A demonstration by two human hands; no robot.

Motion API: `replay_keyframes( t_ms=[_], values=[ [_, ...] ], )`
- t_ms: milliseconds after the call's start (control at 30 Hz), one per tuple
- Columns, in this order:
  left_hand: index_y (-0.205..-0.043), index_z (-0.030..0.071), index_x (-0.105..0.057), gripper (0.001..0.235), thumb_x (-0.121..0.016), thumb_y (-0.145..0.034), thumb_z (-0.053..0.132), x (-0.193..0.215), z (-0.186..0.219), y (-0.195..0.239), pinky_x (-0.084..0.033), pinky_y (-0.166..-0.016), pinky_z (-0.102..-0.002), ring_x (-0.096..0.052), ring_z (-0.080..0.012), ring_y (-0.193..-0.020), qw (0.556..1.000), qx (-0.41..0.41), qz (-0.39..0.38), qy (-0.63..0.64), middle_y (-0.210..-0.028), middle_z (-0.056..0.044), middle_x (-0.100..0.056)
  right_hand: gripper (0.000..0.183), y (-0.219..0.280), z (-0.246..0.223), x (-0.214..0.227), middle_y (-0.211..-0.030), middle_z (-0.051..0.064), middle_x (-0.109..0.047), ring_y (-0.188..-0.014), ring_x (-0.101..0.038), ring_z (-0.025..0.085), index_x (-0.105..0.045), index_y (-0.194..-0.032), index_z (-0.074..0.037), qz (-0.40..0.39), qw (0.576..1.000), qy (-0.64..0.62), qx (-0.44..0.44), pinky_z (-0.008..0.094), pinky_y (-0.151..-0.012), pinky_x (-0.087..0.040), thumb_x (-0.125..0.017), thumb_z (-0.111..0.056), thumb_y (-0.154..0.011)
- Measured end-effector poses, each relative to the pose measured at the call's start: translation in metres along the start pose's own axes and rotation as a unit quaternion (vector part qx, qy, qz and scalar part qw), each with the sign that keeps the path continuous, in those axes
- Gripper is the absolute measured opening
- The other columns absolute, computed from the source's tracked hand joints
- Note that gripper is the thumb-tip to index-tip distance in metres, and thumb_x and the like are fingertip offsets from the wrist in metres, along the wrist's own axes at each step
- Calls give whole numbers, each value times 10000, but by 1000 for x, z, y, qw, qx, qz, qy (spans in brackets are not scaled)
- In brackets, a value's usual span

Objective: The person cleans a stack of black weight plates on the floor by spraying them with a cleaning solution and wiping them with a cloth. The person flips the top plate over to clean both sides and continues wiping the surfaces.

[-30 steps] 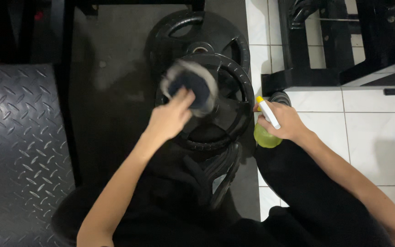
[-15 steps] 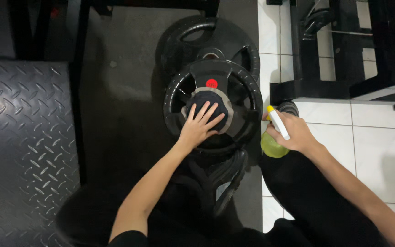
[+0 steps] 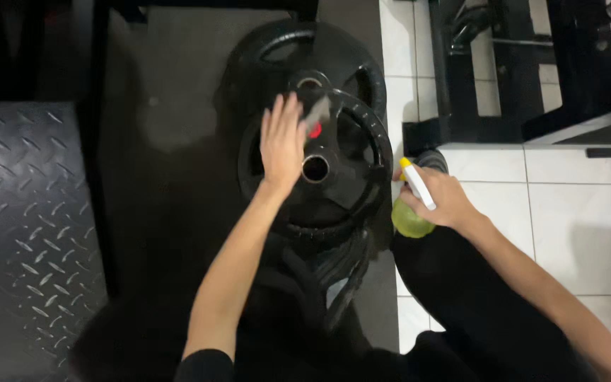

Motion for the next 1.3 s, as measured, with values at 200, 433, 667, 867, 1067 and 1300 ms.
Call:
replay_keyframes(
  t_ms=[200,433,667,867,1067,1300],
  values=[
    [-1542,109,-455,461,-391,-1131,308,36,18,-31,-261,-1246,-536,-311,-315,-1540,997,-36,53,40,-1646,-56,-367,297,-6,-6,-2,-717,99,-649,-717,-703,334,-576,-905,-133,-11,998,49,-25,434,-695,-568,-625,-424,-872],
    [-1499,226,-525,480,-538,-1054,404,-31,27,87,-214,-1237,-583,-341,-264,-1522,962,-214,-167,-26,-1612,-14,-443,260,-9,-9,-2,-723,117,-639,-734,-690,369,-571,-903,-121,-7,998,52,-37,476,-679,-552,-632,-373,-879],
    [-1548,316,-442,637,-480,-1002,642,-8,26,86,-189,-1255,-560,-330,-243,-1532,958,-241,-150,23,-1631,-7,-410,240,-9,-6,-1,-700,124,-626,-699,-691,376,-568,-903,-125,14,999,49,-8,474,-656,-557,-650,-347,-866],
    [-1577,93,-406,729,-360,-1062,607,74,61,-19,-229,-1239,-622,-295,-390,-1530,982,-174,71,3,-1645,-183,-320,324,-7,-1,-4,-752,157,-642,-759,-697,412,-580,-934,-118,0,999,50,-13,487,-686,-555,-658,-419,-841],
    [-1601,115,-367,672,-443,-1064,510,6,66,31,-214,-1215,-645,-248,-368,-1547,991,-126,23,-31,-1677,-137,-282,280,-9,-5,0,-726,151,-620,-723,-684,407,-565,-907,-122,29,999,34,8,492,-649,-548,-668,-377,-858],
    [-1599,100,-380,802,-541,-1000,609,-28,43,75,-227,-1247,-566,-269,-327,-1548,981,-105,-131,-92,-1680,-136,-301,261,-8,-8,7,-729,166,-633,-728,-685,416,-582,-904,-100,15,999,29,-23,490,-670,-550,-649,-349,-868]
  ],
)
Point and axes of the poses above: each hand's wrist, its own y-axis away from the middle knuckle, its own x-axis out of the back of the hand, z = x × y, the point moved 7 cm from there along -y, towards the middle knuckle
